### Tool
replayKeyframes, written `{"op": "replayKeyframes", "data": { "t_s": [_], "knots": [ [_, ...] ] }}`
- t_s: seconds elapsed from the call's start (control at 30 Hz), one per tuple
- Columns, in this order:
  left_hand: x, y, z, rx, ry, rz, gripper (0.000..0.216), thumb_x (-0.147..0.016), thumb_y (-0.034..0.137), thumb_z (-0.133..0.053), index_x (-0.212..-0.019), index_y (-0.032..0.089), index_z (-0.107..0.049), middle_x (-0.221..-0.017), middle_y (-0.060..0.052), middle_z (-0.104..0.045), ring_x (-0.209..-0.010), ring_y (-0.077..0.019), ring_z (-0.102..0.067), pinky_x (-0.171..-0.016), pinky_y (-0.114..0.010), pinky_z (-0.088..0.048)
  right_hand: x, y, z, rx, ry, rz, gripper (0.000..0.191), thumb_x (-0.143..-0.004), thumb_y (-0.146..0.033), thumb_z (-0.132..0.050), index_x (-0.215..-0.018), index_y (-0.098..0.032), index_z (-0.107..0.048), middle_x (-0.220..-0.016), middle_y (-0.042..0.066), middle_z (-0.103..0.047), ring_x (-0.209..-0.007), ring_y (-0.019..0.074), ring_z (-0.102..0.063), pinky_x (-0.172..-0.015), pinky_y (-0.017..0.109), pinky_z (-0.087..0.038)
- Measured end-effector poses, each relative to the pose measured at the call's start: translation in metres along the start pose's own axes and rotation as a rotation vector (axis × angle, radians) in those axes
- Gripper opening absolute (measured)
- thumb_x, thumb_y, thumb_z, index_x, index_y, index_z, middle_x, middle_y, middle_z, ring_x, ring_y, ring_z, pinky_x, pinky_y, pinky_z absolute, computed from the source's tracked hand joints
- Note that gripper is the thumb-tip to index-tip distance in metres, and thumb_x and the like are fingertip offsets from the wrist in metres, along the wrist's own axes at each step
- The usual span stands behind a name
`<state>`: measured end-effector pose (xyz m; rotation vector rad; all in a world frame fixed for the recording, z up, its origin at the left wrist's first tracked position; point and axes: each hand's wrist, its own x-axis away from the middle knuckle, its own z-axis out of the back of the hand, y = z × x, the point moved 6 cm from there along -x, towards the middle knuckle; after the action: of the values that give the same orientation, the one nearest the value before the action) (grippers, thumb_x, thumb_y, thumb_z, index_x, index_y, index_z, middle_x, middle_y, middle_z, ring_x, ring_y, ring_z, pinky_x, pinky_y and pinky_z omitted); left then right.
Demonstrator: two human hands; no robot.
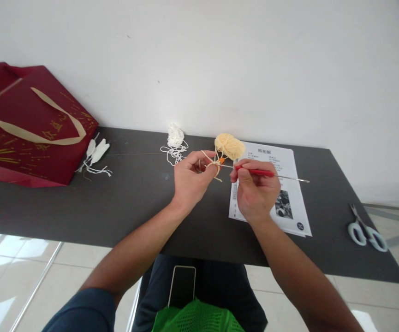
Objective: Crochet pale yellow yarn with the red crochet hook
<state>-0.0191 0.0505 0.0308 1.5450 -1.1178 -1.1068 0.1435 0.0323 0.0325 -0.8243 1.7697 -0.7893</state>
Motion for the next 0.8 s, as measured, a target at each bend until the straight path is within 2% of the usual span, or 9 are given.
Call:
{"op": "replayKeyframes", "data": {
  "t_s": [0.2, 0.43, 0.6, 0.8],
  "knots": [
    [0.0, 0.001, 0.0, -0.009, -0.008, -0.037, 0.023, -0.073, 0.016, -0.076, -0.096, 0.02, -0.076, -0.072, 0.002, -0.066, -0.06, -0.0082, -0.056, -0.058, -0.022, -0.045, -0.001, 0.001, 0.0, -0.005, 0.01, -0.028, 0.014, -0.086, -0.025, -0.078, -0.092, -0.025, -0.065, -0.092, 0.0, -0.073, -0.062, 0.0106, -0.067, -0.054, 0.027, -0.054],
    [0.001, -0.001, 0.002, -0.017, 0.004, -0.054, 0.022, -0.075, 0.016, -0.075, -0.097, 0.02, -0.076, -0.074, 0.002, -0.068, -0.061, -0.0088, -0.057, -0.059, -0.023, -0.045, 0.002, -0.003, -0.003, 0.033, -0.012, 0.021, 0.011, -0.086, -0.02, -0.076, -0.094, -0.025, -0.069, -0.095, 0.001, -0.074, -0.065, 0.0119, -0.069, -0.056, 0.029, -0.057],
    [-0.001, -0.004, 0.005, -0.026, 0.044, -0.031, 0.022, -0.074, 0.019, -0.077, -0.096, 0.02, -0.077, -0.076, 0.001, -0.07, -0.062, -0.0087, -0.057, -0.06, -0.023, -0.045, 0.007, -0.013, -0.006, 0.181, -0.059, 0.157, 0.014, -0.086, -0.018, -0.076, -0.096, -0.029, -0.076, -0.098, 0.003, -0.078, -0.076, 0.0173, -0.074, -0.062, 0.034, -0.063],
    [-0.006, -0.014, 0.005, 0.172, 0.068, 0.072, 0.024, -0.069, 0.017, -0.081, -0.093, 0.019, -0.076, -0.073, 0.002, -0.071, -0.064, -0.0093, -0.063, -0.064, -0.023, -0.048, 0.013, -0.02, -0.009, 0.378, -0.177, 0.352, 0.033, -0.085, -0.01, -0.074, -0.107, -0.035, -0.078, -0.105, 0.002, -0.081, -0.091, 0.0209, -0.078, -0.08, 0.041, -0.067]
  ]
}}
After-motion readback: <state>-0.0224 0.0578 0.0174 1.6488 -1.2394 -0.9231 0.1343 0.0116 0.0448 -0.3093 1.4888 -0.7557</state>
